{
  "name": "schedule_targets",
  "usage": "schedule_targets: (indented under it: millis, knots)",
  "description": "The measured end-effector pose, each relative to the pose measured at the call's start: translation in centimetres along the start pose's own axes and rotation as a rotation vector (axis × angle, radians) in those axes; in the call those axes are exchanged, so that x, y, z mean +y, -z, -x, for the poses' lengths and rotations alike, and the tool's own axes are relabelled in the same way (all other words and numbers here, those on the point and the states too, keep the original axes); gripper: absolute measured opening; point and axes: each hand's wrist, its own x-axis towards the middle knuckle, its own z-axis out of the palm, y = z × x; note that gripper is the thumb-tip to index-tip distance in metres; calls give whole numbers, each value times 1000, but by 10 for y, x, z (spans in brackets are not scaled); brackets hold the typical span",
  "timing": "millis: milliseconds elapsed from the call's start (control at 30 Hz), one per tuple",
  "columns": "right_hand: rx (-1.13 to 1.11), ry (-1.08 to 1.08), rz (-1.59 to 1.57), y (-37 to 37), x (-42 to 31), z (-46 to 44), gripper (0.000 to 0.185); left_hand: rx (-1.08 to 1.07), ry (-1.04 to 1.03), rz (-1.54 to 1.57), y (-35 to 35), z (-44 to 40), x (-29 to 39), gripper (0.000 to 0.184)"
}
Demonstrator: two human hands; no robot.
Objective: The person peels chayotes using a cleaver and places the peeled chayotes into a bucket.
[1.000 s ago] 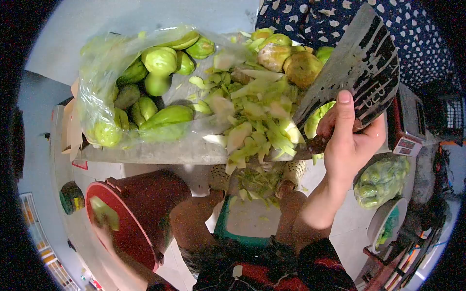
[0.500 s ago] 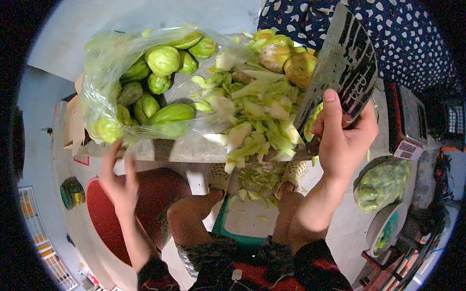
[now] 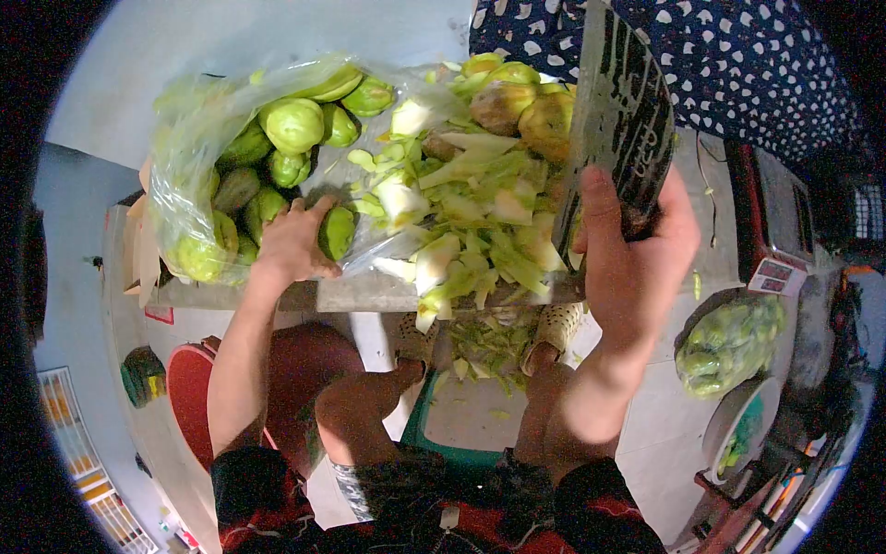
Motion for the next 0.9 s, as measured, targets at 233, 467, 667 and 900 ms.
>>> schedule_targets:
  millis: [233,467,667,900]
  knots:
    - [-23,-8,-48,6,0,-1,10,-2,-88,396,-10,-12,-19,96]
    - [-22,-7,61,1,-1,1,11,145,-135,1820,20,-1,5,93]
    - [-96,7,-40,-13,-11,9,13,-234,-564,2732,-10,-12,62,85]
    - [-101,364,472,-9,-1,22,14,-228,-566,2536,-24,5,103,89]
